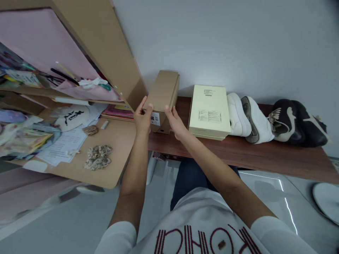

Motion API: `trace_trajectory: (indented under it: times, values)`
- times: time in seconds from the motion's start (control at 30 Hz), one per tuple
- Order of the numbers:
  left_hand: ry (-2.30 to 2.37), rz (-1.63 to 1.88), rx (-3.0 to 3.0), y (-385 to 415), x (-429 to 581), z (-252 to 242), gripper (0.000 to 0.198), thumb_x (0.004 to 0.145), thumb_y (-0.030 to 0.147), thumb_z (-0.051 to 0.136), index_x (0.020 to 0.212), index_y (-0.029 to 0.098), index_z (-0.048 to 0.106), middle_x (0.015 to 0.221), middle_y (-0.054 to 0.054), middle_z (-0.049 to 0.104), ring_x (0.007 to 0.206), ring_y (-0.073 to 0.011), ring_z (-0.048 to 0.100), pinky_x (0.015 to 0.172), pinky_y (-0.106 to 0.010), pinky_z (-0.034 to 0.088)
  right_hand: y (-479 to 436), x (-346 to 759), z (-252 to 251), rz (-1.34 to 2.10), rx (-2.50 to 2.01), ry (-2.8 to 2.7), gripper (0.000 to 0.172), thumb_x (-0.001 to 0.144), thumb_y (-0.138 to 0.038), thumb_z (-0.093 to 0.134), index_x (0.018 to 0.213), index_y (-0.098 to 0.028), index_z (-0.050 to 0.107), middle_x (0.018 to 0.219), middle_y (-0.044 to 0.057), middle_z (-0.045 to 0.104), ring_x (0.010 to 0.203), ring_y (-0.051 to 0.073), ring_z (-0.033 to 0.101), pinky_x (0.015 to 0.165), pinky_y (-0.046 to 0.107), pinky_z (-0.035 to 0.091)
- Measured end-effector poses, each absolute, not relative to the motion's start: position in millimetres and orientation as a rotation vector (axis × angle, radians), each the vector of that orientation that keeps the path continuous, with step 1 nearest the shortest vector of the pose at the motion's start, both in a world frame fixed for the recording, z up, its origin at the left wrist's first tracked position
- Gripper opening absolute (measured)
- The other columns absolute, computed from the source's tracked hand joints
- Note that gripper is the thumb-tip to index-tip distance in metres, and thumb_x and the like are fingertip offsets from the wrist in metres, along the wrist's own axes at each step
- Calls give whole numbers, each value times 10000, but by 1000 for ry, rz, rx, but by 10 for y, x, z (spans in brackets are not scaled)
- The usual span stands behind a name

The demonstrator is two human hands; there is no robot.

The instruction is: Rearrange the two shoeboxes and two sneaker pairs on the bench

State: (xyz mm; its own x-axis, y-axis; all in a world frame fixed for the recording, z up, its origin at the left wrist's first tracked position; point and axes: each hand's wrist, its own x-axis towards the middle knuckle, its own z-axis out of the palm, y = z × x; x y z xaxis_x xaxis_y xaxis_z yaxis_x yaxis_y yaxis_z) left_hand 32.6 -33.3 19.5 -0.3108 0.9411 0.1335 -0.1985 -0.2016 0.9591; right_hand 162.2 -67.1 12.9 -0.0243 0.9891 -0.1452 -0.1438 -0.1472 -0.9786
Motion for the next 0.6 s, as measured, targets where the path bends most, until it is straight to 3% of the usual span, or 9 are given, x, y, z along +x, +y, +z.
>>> trace_trajectory:
  times: [0.13,0.37,0.53,0.6]
  values:
    - [1102,1649,991,-350,322,147,600,785,450,773,1357,327,639,1346,-11,687,1353,-244,568,1137,-413,471,-656,1579,184,1379,-1237,-1001,1129,819,-787,555,1643,-219,31,1662,79,307,1519,262,345,1252,490,256]
    - [1039,1629,992,-359,353,89,574,819,630,678,1227,228,713,1319,-71,700,1382,-288,539,1144,-421,457,-674,1656,179,1377,-1260,-1042,1096,862,-777,479,1641,-182,-11,1690,70,230,1544,253,288,1280,439,190]
    - [1048,1541,894,-239,348,-92,661,891,729,472,1193,189,704,1293,-109,710,1364,-279,558,1112,-410,483,-686,1730,145,1408,-1257,-1013,1077,856,-792,475,1640,-240,-15,1676,50,281,1522,276,337,1259,516,225]
    - [1108,1465,867,-164,299,-238,616,899,699,479,1183,200,702,1248,-101,732,1317,-263,600,1084,-392,505,-677,1751,114,1402,-1250,-1002,1037,867,-777,478,1639,-277,-1,1662,36,317,1501,287,375,1237,567,251]
